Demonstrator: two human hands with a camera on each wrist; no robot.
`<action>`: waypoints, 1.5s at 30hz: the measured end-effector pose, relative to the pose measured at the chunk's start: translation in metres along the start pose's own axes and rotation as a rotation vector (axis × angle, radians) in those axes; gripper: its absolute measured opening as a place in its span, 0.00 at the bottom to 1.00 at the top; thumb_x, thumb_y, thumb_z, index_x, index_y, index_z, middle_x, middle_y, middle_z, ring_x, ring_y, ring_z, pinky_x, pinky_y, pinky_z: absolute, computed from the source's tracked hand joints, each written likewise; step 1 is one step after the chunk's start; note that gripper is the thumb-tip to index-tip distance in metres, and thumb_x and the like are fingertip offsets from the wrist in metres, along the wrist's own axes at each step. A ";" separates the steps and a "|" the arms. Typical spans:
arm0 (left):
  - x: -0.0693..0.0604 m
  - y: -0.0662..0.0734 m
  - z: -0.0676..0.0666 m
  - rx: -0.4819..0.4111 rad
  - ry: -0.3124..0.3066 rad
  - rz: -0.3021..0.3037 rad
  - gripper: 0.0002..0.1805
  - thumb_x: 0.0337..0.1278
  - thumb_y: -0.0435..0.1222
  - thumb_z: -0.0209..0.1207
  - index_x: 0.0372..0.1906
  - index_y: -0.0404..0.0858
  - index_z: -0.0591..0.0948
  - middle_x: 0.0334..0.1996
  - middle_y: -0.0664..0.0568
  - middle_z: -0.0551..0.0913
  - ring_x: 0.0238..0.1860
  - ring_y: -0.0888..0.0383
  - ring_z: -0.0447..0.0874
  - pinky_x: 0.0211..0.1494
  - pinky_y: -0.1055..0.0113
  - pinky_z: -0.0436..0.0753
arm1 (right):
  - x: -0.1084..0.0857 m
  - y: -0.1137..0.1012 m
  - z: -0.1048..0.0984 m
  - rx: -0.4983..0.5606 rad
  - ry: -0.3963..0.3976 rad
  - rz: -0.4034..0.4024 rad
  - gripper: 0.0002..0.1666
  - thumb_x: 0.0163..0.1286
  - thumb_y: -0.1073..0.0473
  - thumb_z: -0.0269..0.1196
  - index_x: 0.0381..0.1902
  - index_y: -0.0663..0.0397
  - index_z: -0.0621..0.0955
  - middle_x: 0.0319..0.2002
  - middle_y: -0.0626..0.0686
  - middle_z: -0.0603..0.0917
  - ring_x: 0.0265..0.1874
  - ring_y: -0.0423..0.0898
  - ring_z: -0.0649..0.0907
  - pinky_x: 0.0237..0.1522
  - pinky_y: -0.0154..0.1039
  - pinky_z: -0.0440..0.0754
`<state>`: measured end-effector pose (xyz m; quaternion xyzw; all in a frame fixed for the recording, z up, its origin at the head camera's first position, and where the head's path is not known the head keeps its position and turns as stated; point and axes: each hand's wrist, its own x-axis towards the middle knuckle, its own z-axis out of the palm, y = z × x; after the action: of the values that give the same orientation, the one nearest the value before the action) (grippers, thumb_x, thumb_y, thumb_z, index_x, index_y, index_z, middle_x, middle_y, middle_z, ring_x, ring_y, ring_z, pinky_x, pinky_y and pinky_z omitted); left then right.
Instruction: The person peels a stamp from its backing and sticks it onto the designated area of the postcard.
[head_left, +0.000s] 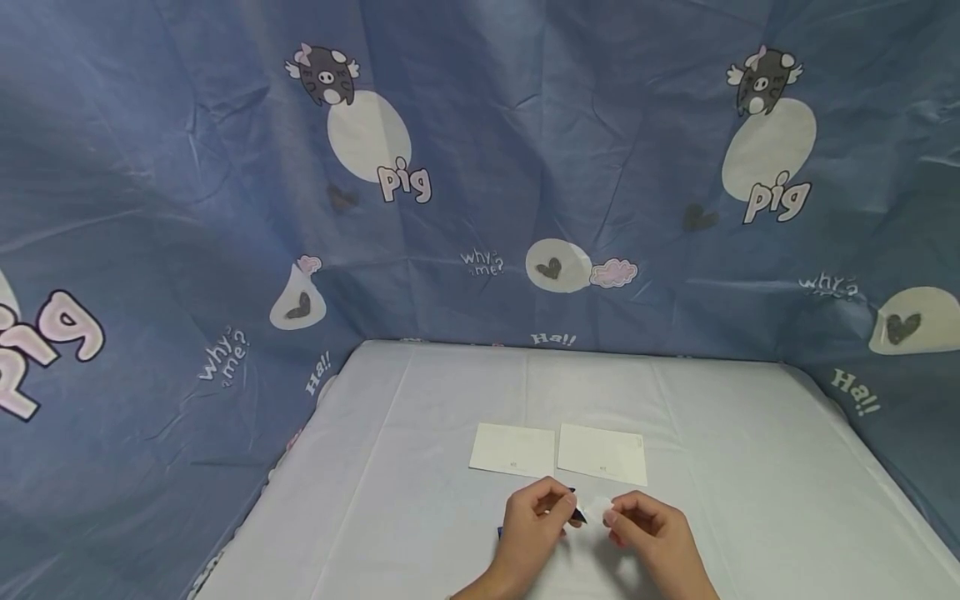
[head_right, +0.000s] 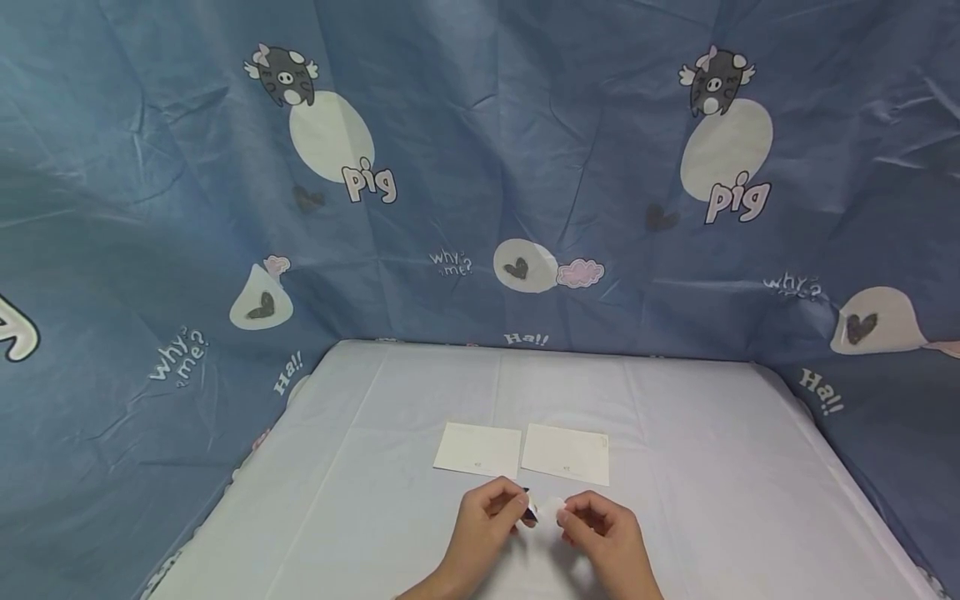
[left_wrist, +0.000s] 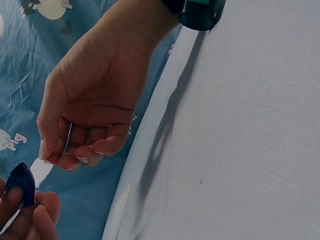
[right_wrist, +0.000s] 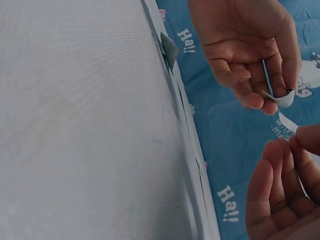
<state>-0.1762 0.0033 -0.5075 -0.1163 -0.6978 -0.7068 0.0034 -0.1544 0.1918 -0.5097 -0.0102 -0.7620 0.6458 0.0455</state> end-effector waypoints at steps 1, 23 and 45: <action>0.000 0.000 0.000 -0.002 -0.001 0.000 0.04 0.64 0.33 0.63 0.32 0.42 0.85 0.25 0.53 0.87 0.28 0.57 0.86 0.29 0.71 0.81 | 0.000 0.000 0.000 -0.002 -0.001 -0.010 0.07 0.64 0.62 0.71 0.33 0.60 0.84 0.26 0.56 0.83 0.24 0.53 0.84 0.31 0.39 0.83; -0.001 -0.001 -0.001 0.003 -0.038 0.052 0.02 0.59 0.30 0.66 0.35 0.40 0.87 0.30 0.48 0.88 0.29 0.56 0.88 0.31 0.70 0.83 | -0.002 -0.001 -0.001 0.014 -0.020 -0.062 0.07 0.64 0.62 0.71 0.38 0.60 0.85 0.33 0.59 0.86 0.27 0.50 0.86 0.32 0.42 0.86; -0.003 -0.004 0.000 0.091 -0.112 0.159 0.19 0.48 0.24 0.68 0.47 0.42 0.90 0.35 0.56 0.87 0.36 0.65 0.85 0.36 0.69 0.84 | -0.003 0.000 -0.005 -0.001 -0.119 -0.151 0.19 0.62 0.62 0.73 0.52 0.55 0.86 0.40 0.54 0.88 0.33 0.50 0.87 0.38 0.40 0.86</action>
<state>-0.1741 0.0027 -0.5118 -0.2102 -0.7168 -0.6643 0.0258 -0.1510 0.1965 -0.5095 0.0858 -0.7623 0.6397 0.0488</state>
